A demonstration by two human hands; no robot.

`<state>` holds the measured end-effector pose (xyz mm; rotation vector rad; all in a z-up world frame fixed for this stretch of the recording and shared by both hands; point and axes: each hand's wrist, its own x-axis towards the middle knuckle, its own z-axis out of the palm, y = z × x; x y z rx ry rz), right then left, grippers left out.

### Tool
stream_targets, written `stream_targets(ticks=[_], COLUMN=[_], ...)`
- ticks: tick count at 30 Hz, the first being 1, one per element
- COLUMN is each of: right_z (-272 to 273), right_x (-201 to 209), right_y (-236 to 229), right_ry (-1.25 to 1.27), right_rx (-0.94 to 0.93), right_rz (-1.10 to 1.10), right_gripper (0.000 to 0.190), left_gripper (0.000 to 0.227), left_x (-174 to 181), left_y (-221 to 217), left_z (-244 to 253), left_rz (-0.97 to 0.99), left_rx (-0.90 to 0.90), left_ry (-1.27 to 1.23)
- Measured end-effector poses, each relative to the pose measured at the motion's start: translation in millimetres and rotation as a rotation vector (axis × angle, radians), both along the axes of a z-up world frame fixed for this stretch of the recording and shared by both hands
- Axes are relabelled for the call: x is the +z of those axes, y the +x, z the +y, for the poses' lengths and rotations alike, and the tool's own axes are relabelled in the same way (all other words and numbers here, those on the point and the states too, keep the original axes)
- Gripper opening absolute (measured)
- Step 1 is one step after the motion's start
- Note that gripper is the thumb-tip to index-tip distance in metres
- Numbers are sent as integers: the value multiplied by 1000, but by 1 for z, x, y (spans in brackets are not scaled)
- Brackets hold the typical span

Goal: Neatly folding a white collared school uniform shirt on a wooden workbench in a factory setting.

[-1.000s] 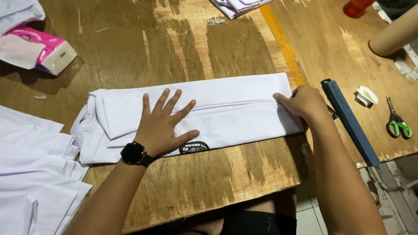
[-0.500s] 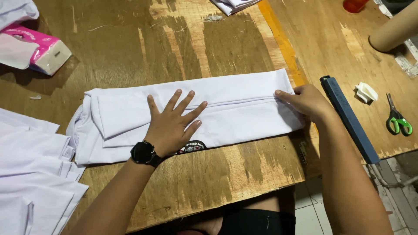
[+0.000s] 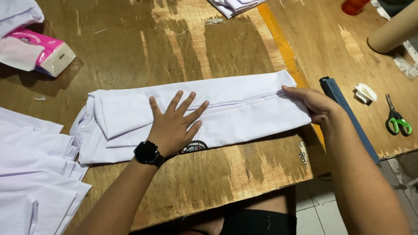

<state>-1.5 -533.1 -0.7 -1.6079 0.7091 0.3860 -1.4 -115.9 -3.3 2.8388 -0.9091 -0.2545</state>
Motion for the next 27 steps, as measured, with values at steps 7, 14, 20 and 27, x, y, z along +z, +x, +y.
stream_targets(ticks=[7,14,20,27], right_z=[-17,-21,16,61], right_x=[-35,-22,36,88], right_y=[2,-16,-30,-21], right_ry=[229,682,462,519], right_rx=[-15,-100,-523,-546], right_rz=[-138,-265,-437,-549], right_gripper=[43,38,30,29], left_gripper=[63,66,62,64], left_x=[12,1,17,-3], left_y=[-11,-14,-23,-20], left_z=[-46,-68,-116,-152], left_rz=[53,28,101,22], left_rx=[22,50,27,19], left_ry=[8,25,18,-271])
